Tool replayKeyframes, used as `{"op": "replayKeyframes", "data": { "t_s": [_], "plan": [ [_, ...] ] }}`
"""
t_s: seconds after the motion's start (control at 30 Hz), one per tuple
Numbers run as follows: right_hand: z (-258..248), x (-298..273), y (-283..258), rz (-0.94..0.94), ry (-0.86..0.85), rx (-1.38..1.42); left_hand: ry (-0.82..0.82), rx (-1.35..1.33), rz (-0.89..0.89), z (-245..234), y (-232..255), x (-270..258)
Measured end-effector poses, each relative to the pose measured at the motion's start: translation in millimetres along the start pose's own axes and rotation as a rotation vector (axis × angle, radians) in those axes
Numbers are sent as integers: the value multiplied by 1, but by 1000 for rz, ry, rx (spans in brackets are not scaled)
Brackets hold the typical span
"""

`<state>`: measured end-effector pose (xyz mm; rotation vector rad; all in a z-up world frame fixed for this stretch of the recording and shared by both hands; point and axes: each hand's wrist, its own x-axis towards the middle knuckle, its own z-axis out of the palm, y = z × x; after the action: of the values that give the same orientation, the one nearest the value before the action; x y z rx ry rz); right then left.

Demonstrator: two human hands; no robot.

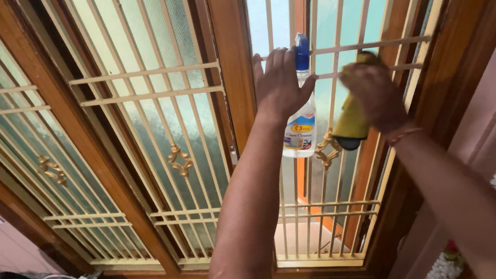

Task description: The person cleans a window with a metal grille by spraying glass cleaner and wiping the glass and grille with a cloth. The person repeatedly sprays and wipes different sections of the window throughout the clip.

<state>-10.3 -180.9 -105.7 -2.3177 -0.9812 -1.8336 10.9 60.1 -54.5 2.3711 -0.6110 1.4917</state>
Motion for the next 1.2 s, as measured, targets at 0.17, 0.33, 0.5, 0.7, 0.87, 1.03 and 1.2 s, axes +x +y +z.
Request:
{"op": "replayKeyframes", "data": {
  "t_s": [0.17, 0.33, 0.5, 0.7, 0.87, 1.03, 1.2],
  "plan": [
    [-30, -31, 51, 161, -140, -303, -18, 35, -12, 0, 3, 0],
    [-49, -10, 64, 230, 112, -34, -41, -1, -32, -8, 8, 2],
    [10, 33, 60, 248, 85, -95, -4, 2, -30, -4, 9, -1],
    [48, -4, 6, 194, 34, 23, 13, -13, -32, 0, 9, 1],
    [11, -47, -11, 280, -214, 331, 15, 21, 2, 0, 11, 0],
    [-7, -25, -6, 18, 36, 70, 32, 18, -19, -1, 13, 5],
    [-2, 15, 16, 251, 164, 62, 53, 31, -6, 1, 12, 3]
  ]
}}
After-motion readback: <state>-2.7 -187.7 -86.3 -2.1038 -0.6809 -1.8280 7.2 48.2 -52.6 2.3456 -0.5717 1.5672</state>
